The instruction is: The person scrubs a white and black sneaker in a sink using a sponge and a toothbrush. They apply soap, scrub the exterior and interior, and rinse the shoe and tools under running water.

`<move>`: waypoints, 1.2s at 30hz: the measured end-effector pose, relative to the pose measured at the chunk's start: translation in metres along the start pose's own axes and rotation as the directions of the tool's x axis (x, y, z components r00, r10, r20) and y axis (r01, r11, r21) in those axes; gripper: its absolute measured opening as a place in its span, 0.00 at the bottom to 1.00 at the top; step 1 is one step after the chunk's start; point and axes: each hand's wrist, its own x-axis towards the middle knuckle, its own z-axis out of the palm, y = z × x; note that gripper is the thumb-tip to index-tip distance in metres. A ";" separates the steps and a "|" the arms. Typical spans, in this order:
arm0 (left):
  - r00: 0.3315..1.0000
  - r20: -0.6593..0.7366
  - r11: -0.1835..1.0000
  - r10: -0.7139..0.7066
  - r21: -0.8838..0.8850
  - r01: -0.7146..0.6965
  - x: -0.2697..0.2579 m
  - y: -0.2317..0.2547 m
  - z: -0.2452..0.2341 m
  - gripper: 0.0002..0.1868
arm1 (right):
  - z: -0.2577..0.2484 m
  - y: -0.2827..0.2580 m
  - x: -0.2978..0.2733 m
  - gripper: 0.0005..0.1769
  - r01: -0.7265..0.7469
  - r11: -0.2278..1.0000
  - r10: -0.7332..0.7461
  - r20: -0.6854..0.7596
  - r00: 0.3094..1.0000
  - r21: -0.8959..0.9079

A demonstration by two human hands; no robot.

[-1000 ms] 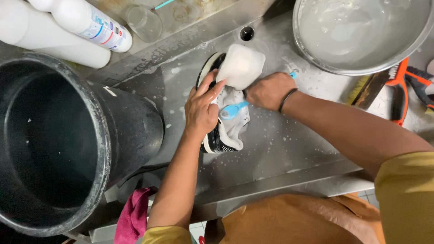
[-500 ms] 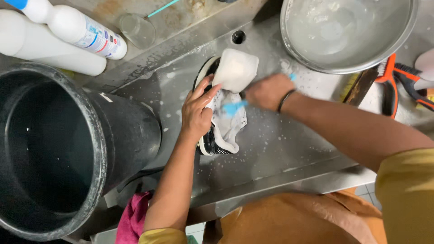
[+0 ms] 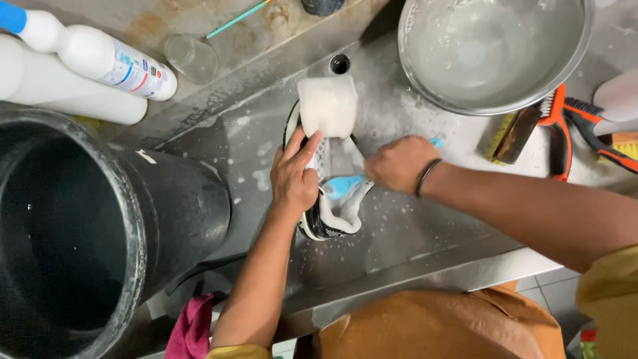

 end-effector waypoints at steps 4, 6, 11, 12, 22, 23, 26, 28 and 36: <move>0.999 0.031 0.999 0.040 0.020 -0.041 0.004 0.017 0.001 0.38 | -0.003 0.009 -0.018 0.18 -0.140 0.985 0.142 0.009 0.990 -0.100; 0.998 0.056 0.998 0.040 0.049 -0.043 0.011 0.017 -0.002 0.38 | 0.002 -0.026 -0.031 0.15 -0.028 1.000 0.027 0.066 0.997 0.001; 0.989 0.042 0.989 0.142 0.042 -0.144 0.017 0.031 -0.004 0.36 | -0.003 0.009 -0.015 0.18 -0.136 0.989 0.144 0.131 0.981 -0.066; 0.991 0.032 0.991 0.127 0.028 -0.128 0.018 0.032 -0.005 0.36 | -0.004 0.004 -0.014 0.20 -0.156 0.986 0.163 0.133 0.978 -0.061; 0.983 0.023 0.980 0.185 0.070 -0.186 0.016 0.037 -0.003 0.36 | 0.012 -0.021 -0.029 0.16 0.012 1.000 -0.012 0.055 0.998 -0.009; 0.983 0.043 0.982 0.177 0.061 -0.179 0.017 0.040 -0.004 0.36 | 0.014 -0.015 -0.025 0.17 0.005 1.000 -0.004 0.037 0.999 -0.026; 0.982 0.051 0.978 0.183 0.093 -0.187 0.022 0.044 -0.009 0.36 | 0.012 0.019 -0.010 0.18 -0.064 0.996 0.064 0.000 0.998 -0.068; 0.981 0.046 0.977 0.187 0.099 -0.190 0.014 0.050 -0.006 0.35 | 0.020 0.003 -0.027 0.19 -0.130 0.987 0.132 0.014 0.991 -0.099; 0.992 0.033 0.975 0.119 0.184 -0.123 0.018 0.054 -0.003 0.35 | -0.029 -0.010 -0.016 0.17 -0.143 0.989 0.148 0.150 0.978 -0.044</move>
